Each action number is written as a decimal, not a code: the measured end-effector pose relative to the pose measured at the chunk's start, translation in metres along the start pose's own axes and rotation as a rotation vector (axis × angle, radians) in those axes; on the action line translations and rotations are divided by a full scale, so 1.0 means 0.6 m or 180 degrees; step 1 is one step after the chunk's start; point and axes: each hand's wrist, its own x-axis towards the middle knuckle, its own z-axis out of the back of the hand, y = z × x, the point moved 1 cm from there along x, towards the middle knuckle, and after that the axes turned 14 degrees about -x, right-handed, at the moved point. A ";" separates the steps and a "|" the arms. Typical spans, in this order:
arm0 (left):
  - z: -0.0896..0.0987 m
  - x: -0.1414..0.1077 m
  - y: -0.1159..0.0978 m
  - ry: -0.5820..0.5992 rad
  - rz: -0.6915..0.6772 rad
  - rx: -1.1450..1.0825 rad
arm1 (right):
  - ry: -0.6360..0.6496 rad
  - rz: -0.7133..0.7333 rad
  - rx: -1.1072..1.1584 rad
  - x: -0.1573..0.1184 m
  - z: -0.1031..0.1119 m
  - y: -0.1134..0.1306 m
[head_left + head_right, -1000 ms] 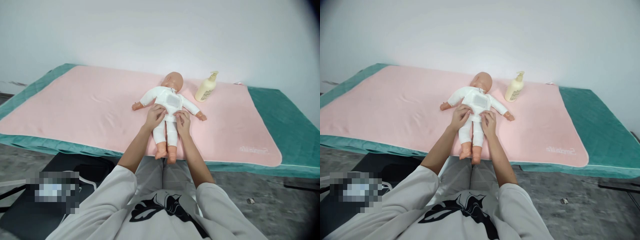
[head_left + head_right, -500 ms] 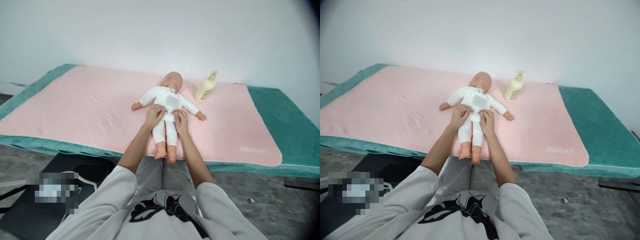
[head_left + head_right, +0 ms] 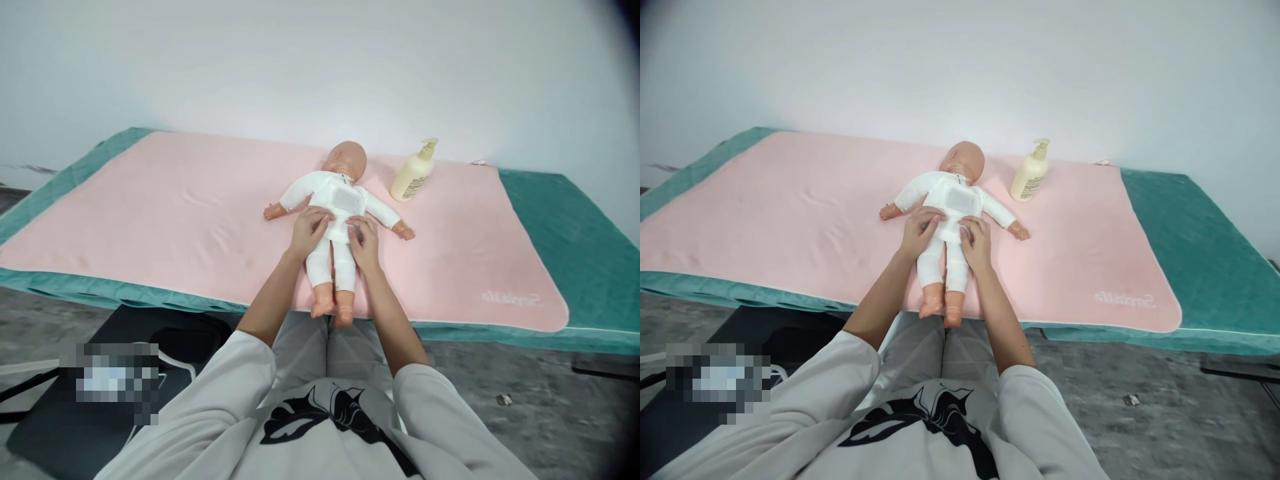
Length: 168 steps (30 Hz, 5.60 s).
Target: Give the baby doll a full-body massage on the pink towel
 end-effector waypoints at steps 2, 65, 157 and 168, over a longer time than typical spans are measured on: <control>0.001 0.001 -0.001 -0.0009 -0.0059 0.0062 | -0.0042 0.0068 0.0019 -0.002 0.002 0.002; -0.011 0.074 -0.037 0.1123 0.0504 0.1439 | 0.0691 -0.0156 0.0160 0.082 -0.019 -0.013; 0.001 0.000 -0.033 0.0377 -0.0203 0.0650 | -0.0194 0.0086 -0.0020 -0.024 0.014 0.005; -0.012 0.000 -0.023 0.0769 0.0009 0.1046 | 0.0037 0.0117 -0.0123 -0.023 0.009 0.009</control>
